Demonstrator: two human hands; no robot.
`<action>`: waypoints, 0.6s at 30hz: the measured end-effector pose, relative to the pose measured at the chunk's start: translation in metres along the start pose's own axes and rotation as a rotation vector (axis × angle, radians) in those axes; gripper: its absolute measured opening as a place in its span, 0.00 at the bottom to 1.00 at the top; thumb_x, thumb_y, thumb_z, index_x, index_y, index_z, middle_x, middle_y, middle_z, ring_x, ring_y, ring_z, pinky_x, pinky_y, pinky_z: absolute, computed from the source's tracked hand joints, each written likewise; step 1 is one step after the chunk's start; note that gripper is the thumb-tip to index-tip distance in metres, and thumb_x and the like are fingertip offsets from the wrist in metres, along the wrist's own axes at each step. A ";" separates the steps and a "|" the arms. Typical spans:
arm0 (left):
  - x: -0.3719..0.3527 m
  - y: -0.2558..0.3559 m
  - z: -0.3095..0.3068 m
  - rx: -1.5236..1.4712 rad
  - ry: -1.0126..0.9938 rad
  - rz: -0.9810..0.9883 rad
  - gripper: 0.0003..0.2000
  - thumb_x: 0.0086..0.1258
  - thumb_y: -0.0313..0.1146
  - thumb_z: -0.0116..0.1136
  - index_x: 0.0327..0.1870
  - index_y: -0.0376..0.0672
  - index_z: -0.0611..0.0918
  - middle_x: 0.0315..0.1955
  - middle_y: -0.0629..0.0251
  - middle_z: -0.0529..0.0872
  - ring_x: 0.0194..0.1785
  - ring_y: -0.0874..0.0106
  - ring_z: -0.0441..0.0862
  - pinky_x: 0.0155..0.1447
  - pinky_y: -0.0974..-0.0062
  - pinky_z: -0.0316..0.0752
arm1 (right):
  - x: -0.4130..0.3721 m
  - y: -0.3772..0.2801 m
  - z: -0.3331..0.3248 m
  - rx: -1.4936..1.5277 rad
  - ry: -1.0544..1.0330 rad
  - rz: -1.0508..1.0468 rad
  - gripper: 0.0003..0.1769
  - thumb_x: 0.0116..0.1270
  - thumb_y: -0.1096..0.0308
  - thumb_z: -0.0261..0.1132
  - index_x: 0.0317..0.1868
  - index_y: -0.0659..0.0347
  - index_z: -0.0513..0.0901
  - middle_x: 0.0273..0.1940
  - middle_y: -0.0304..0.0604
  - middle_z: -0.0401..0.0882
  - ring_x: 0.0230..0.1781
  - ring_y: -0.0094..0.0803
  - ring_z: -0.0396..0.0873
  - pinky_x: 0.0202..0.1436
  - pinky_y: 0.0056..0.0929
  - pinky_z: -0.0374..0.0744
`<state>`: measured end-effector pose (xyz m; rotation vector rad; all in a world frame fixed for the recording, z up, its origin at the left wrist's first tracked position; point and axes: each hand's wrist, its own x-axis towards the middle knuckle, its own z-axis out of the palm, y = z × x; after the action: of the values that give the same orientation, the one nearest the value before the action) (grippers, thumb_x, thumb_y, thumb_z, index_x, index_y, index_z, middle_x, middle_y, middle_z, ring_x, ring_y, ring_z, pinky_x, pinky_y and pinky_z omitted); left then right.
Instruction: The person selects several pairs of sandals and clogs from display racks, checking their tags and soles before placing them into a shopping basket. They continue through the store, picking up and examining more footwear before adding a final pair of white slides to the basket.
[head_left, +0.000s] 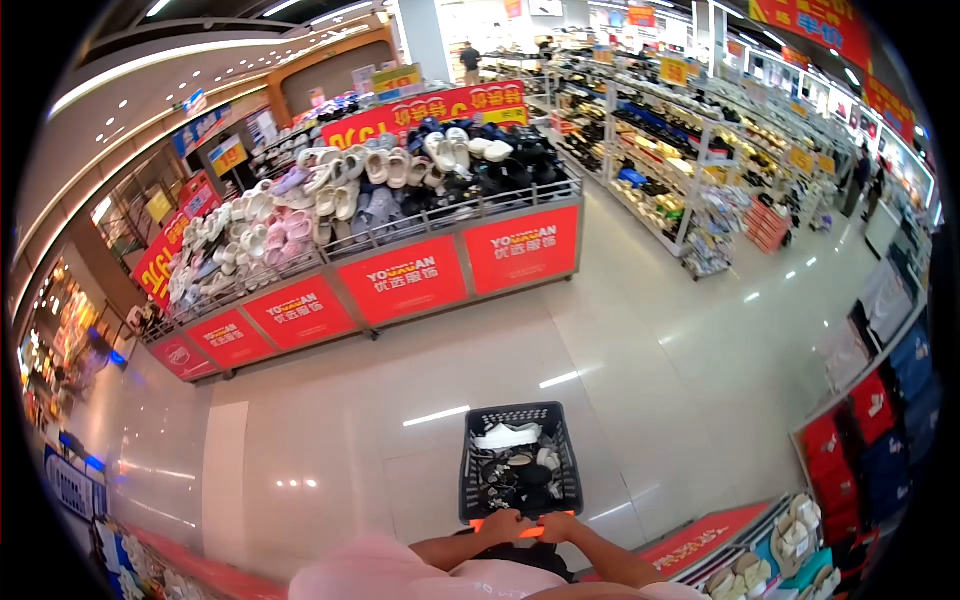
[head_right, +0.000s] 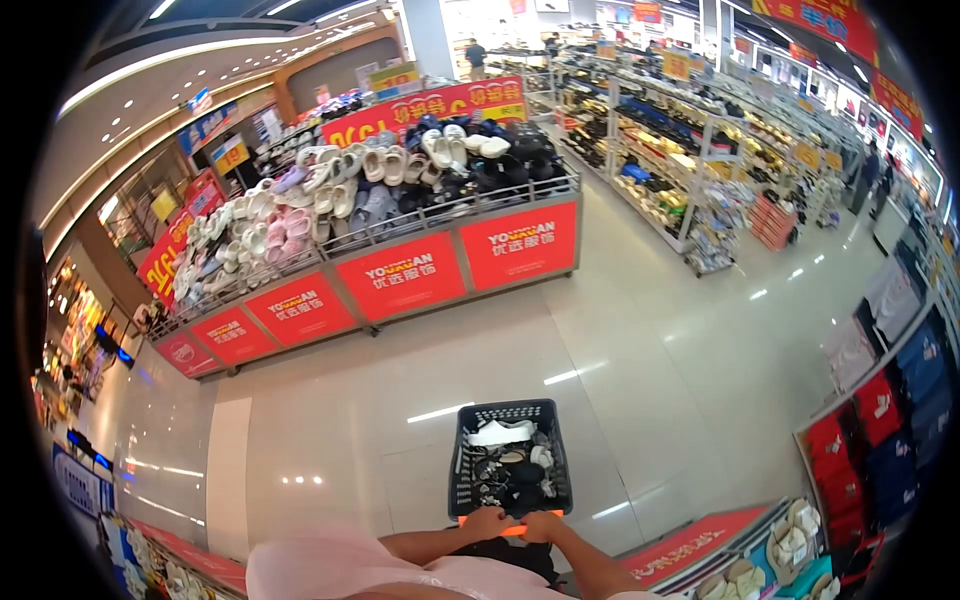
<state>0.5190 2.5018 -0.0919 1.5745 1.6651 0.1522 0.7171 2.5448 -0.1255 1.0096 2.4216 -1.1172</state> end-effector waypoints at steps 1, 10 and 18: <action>0.005 -0.004 0.000 -0.006 -0.013 -0.016 0.22 0.65 0.54 0.57 0.36 0.40 0.86 0.34 0.50 0.88 0.40 0.53 0.85 0.43 0.57 0.78 | 0.005 0.000 -0.007 -0.002 -0.046 0.000 0.24 0.56 0.45 0.66 0.44 0.56 0.87 0.44 0.54 0.86 0.46 0.53 0.84 0.50 0.48 0.81; 0.022 0.028 -0.017 -0.118 0.080 -0.211 0.25 0.62 0.57 0.57 0.39 0.41 0.87 0.38 0.53 0.89 0.44 0.53 0.87 0.45 0.56 0.80 | 0.014 0.007 -0.059 -0.388 0.024 -0.009 0.25 0.56 0.48 0.68 0.48 0.55 0.87 0.49 0.53 0.81 0.52 0.49 0.77 0.61 0.44 0.76; 0.056 0.047 -0.031 -0.330 0.371 -0.105 0.19 0.66 0.51 0.53 0.39 0.41 0.82 0.35 0.51 0.87 0.39 0.49 0.85 0.42 0.51 0.78 | 0.046 0.018 -0.132 -0.412 -0.093 0.147 0.21 0.59 0.50 0.66 0.47 0.54 0.87 0.55 0.47 0.76 0.58 0.43 0.78 0.59 0.42 0.79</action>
<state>0.5428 2.5748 -0.0697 1.2579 1.8835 0.6637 0.7009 2.6739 -0.0723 0.9539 2.3234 -0.5687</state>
